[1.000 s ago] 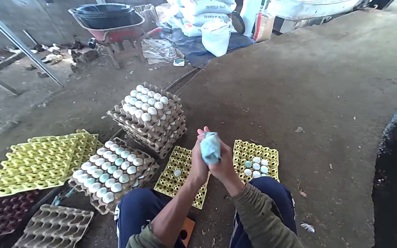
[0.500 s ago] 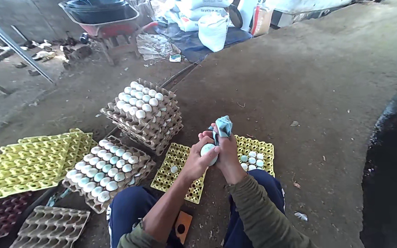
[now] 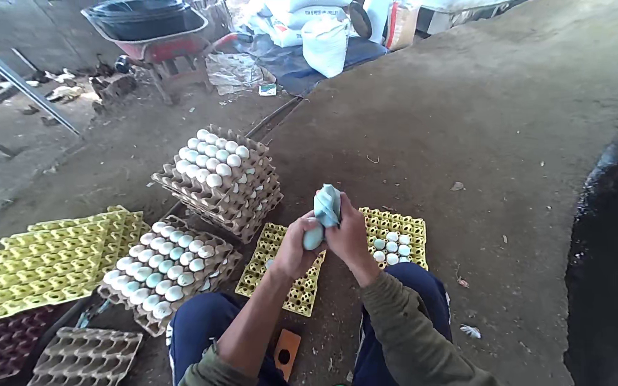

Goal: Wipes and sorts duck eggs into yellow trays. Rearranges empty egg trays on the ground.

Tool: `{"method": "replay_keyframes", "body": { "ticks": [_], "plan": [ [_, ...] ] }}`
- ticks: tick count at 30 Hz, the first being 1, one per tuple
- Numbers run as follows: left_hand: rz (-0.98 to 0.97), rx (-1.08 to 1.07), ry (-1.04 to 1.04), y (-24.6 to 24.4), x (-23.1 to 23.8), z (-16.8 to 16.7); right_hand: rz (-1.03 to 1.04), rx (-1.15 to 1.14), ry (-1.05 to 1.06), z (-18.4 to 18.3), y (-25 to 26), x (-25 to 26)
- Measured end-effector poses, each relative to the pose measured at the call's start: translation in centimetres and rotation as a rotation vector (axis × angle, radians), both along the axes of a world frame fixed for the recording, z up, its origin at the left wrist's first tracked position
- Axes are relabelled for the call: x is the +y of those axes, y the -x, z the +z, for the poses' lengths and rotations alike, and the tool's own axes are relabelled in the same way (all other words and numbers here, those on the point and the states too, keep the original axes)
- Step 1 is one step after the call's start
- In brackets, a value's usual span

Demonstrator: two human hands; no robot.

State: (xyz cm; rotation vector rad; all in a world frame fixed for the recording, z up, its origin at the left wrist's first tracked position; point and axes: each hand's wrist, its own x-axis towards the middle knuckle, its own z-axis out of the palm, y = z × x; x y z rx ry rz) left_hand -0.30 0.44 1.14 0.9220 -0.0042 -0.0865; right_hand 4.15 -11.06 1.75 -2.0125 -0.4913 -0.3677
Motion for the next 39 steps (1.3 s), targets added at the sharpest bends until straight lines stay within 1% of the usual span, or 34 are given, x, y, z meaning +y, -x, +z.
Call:
{"method": "replay_keyframes", "body": {
  "ticks": [2, 3, 6, 7, 8, 10, 11, 12, 13, 15, 16, 17, 18, 20, 21, 22, 24, 26, 27, 29, 32, 34, 36, 37, 39],
  "plan": [
    [-0.033, -0.020, -0.172, 0.0, 0.5, 0.0, -0.029, 0.239, 0.069, 1.4, -0.7, 0.0],
    [-0.048, -0.030, -0.238, 0.1, 0.8, 0.1, -0.035, 0.309, 0.097, 1.9, -0.9, -0.1],
    [-0.150, -0.069, -0.461, 0.4, 2.2, 0.2, -0.038, 0.419, 0.181, 2.1, -1.4, -0.3],
    [-0.187, -0.085, -0.500, 0.4, 2.5, 0.1, -0.041, 0.437, 0.195, 1.9, -1.6, -0.3],
    [-0.204, -0.080, -0.496, 0.4, 2.7, 0.0, -0.055, 0.442, 0.201, 1.6, -1.8, -0.4],
    [-0.247, -0.066, -0.381, 0.5, 2.8, -0.1, -0.129, 0.432, 0.191, 1.4, -2.4, -1.2],
    [-0.275, -0.079, -0.283, 0.7, 2.9, 0.0, -0.177, 0.421, 0.143, 1.5, -3.0, -1.9],
    [-0.294, -0.105, -0.146, 0.9, 3.1, 0.0, -0.210, 0.420, 0.047, 1.7, -3.4, -2.7],
    [-0.288, -0.145, 0.006, 1.1, 3.1, 0.0, -0.219, 0.406, -0.104, 1.8, -3.7, -3.5],
    [-0.231, -0.238, 0.254, 0.8, 2.7, -0.7, -0.163, 0.305, -0.510, 1.9, -3.7, -4.0],
    [-0.188, -0.258, 0.329, 0.5, 2.5, -1.1, -0.118, 0.233, -0.678, 2.1, -3.3, -3.9],
    [-0.130, -0.247, 0.374, 0.3, 2.0, -1.4, -0.080, 0.148, -0.767, 2.2, -2.7, -3.6],
    [-0.082, -0.231, 0.407, 0.1, 1.6, -1.8, -0.060, 0.056, -0.776, 2.2, -1.8, -3.2],
    [-0.019, -0.172, 0.465, 0.0, 0.7, -1.8, 0.014, -0.106, -0.670, 1.6, 0.3, -2.1],
    [0.032, -0.115, 0.467, 0.1, 0.1, -1.4, 0.095, -0.170, -0.610, 1.0, 1.2, -1.3],
    [0.090, -0.050, 0.420, 0.4, -0.4, -0.8, 0.182, -0.232, -0.535, 0.3, 1.9, -0.6],
    [0.203, 0.053, 0.233, 1.4, -1.3, -0.3, 0.281, -0.342, -0.280, -0.6, 2.6, 0.8],
    [0.303, 0.077, -0.003, 2.2, -1.5, -1.2, 0.244, -0.410, -0.011, -1.1, 2.5, 1.7],
    [0.339, 0.065, -0.141, 2.3, -1.5, -0.9, 0.230, -0.383, 0.032, -1.2, 2.2, 1.8],
    [0.393, 0.013, -0.406, 1.8, -1.1, -0.5, 0.227, -0.270, -0.023, -1.5, 1.9, 1.8],
    [0.364, -0.050, -0.722, 1.1, -0.2, -0.8, 0.165, -0.144, -0.110, -1.1, 2.1, 2.0],
    [0.354, -0.063, -0.823, 1.1, 0.0, -0.7, 0.151, -0.044, -0.131, -0.5, 2.6, 2.1],
    [0.376, -0.054, -0.865, 1.1, 0.0, -0.5, 0.104, 0.069, -0.154, 0.0, 2.8, 2.4],
    [0.391, -0.053, -0.882, 1.1, -0.1, -0.4, 0.088, 0.132, -0.183, 0.3, 2.8, 2.5],
    [0.402, -0.056, -0.904, 1.0, -0.3, -0.6, 0.086, 0.297, -0.307, 0.7, 2.5, 2.5]
  ]
}}
